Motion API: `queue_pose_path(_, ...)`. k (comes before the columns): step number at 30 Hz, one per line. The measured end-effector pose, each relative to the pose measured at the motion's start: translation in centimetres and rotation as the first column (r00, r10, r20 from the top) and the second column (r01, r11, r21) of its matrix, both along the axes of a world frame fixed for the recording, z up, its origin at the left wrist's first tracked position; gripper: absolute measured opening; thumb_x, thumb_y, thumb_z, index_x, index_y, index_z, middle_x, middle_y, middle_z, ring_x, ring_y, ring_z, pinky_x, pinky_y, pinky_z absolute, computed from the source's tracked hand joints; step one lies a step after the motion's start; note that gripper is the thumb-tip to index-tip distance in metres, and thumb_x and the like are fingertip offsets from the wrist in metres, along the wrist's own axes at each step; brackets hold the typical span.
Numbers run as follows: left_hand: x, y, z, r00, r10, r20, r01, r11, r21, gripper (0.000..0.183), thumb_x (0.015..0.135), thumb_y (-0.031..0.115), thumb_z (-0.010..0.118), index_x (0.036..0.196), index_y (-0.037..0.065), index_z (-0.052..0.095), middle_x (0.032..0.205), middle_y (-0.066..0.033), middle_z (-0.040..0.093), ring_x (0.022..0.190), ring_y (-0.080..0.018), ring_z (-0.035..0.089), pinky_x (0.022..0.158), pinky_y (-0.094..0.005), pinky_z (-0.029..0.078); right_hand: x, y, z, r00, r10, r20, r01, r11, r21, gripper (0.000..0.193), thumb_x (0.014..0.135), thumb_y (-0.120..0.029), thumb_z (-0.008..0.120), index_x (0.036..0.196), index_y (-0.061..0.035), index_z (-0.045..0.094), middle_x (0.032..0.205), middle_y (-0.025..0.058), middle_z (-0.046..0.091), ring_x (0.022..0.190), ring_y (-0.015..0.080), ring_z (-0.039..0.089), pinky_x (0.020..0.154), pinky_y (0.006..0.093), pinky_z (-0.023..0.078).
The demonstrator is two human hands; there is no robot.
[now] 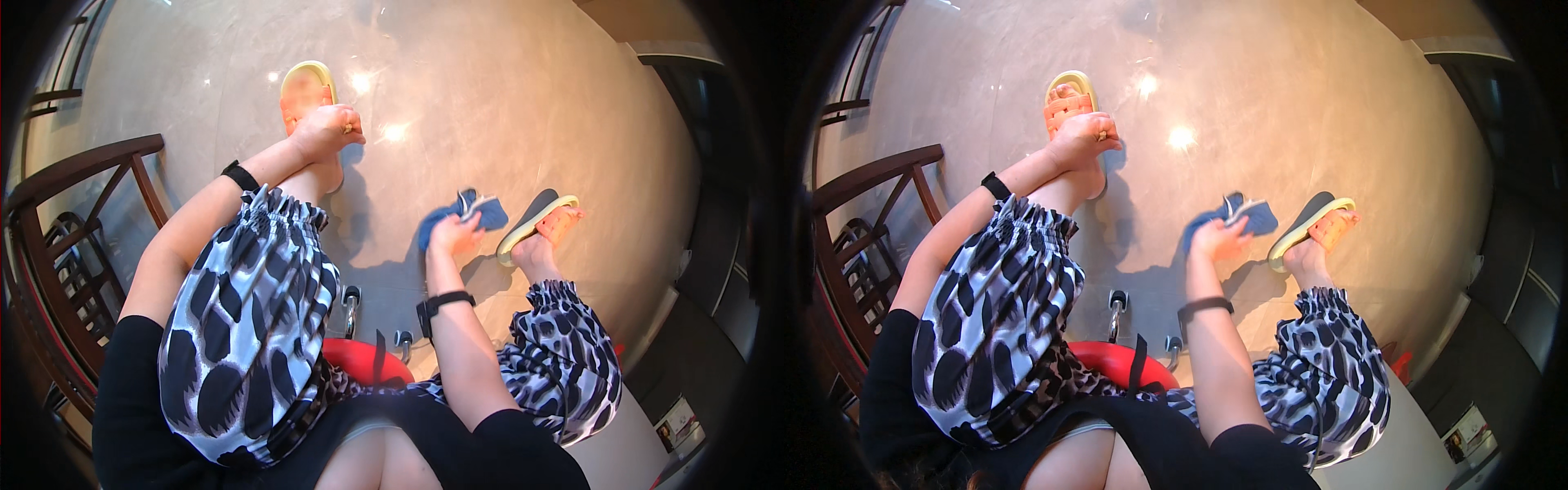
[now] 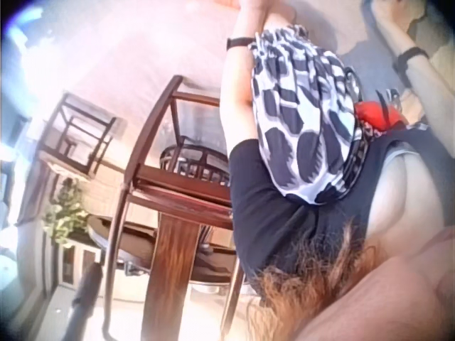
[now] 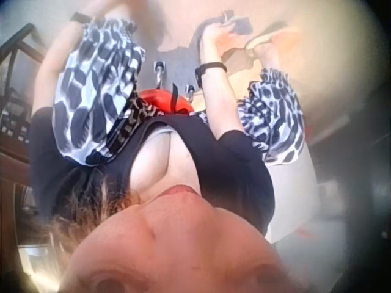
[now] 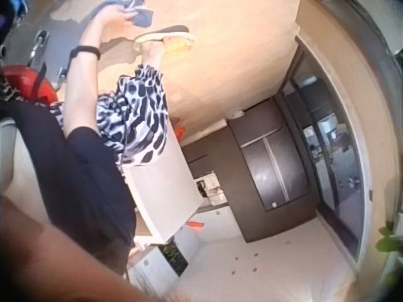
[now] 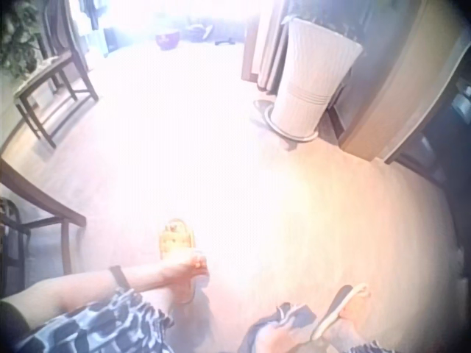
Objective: The person wipes the floor with a cloth, moving a chair and a bin to reach different areas.
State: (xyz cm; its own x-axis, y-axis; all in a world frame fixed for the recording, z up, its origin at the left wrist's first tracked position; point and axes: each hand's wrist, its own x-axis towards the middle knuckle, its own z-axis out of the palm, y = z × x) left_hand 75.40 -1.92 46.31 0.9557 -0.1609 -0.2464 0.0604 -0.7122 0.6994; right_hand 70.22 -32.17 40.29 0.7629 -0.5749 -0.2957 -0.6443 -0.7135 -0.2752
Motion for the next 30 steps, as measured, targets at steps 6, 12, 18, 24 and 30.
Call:
queue_pose_path(6, -1.0, -0.8, 1.6, 0.977, 0.117, -0.179, -0.093, 0.987, 0.134, 0.015, 0.077, 0.023, 0.071, 0.076, 0.009, 0.066, 0.078, -0.0071, 0.064, 0.075, -0.0242, 0.063, 0.066, -0.0354, 0.048, 7.1, 9.1, 1.8, 0.999, 0.033, -0.027, -0.027, 0.98, 0.199, 0.054, 0.078, -0.007, 0.052, 0.131, -0.0042, 0.044, 0.141, 0.0271, 0.026, 0.12, 0.0434, 0.038, 0.103, 0.0463, 0.032)
queue_pose_path(12, -2.7, -0.3, 2.7, 0.979, 0.196, -0.058, -0.177, 0.954, 0.242, 0.02, 0.079, 0.033, 0.068, 0.082, 0.014, 0.069, 0.082, -0.0057, 0.066, 0.078, -0.0255, 0.064, 0.067, -0.0368, 0.047, 9.9, 7.4, 2.9, 0.865, -0.375, 0.333, -0.181, 0.385, 0.905, 0.054, 0.077, 0.003, 0.046, 0.13, 0.0051, 0.039, 0.123, 0.0215, 0.047, 0.107, 0.0288, 0.052, 0.097, 0.0357, 0.038)
queue_pose_path(18, -0.2, -1.5, 1.6, 0.967, 0.188, 0.17, -0.214, 0.965, 0.152, 0.018, 0.08, 0.032, 0.068, 0.082, 0.015, 0.069, 0.082, -0.0061, 0.066, 0.078, -0.0271, 0.064, 0.069, -0.0364, 0.048, 8.1, 0.1, 1.0, 0.917, -0.085, 0.39, -0.079, 0.919, 0.387, 0.056, 0.079, -0.007, 0.052, 0.132, 0.0035, 0.036, 0.124, 0.0248, 0.046, 0.106, 0.036, 0.053, 0.092, 0.0418, 0.043)
queue_pose_path(24, -2.1, -0.9, 3.4, 0.95, 0.221, 0.219, -0.237, 0.97, 0.049, 0.02, 0.077, 0.024, 0.072, 0.078, 0.007, 0.064, 0.077, -0.0085, 0.063, 0.074, -0.0262, 0.061, 0.068, -0.0338, 0.048, 7.3, 5.8, 2.2, 0.909, 0.114, 0.402, -0.25, 0.92, 0.304, 0.061, 0.077, -0.011, 0.056, 0.132, 0.003, 0.035, 0.126, 0.0327, 0.035, 0.118, 0.0437, 0.039, 0.103, 0.0451, 0.03)
queue_pose_path(30, -2.1, -0.8, 2.3, 0.92, 0.245, 0.305, -0.223, 0.969, -0.106, 0.023, 0.077, 0.027, 0.072, 0.076, 0.007, 0.062, 0.078, -0.0094, 0.061, 0.074, -0.0269, 0.058, 0.065, -0.0367, 0.046, 12.9, 5.3, 7.0, 0.685, 0.003, 0.729, -0.563, 0.637, 0.527, 0.052, 0.073, -0.001, 0.052, 0.125, 0.0021, 0.048, 0.127, 0.0222, 0.04, 0.117, 0.0332, 0.043, 0.102, 0.0381, 0.032)
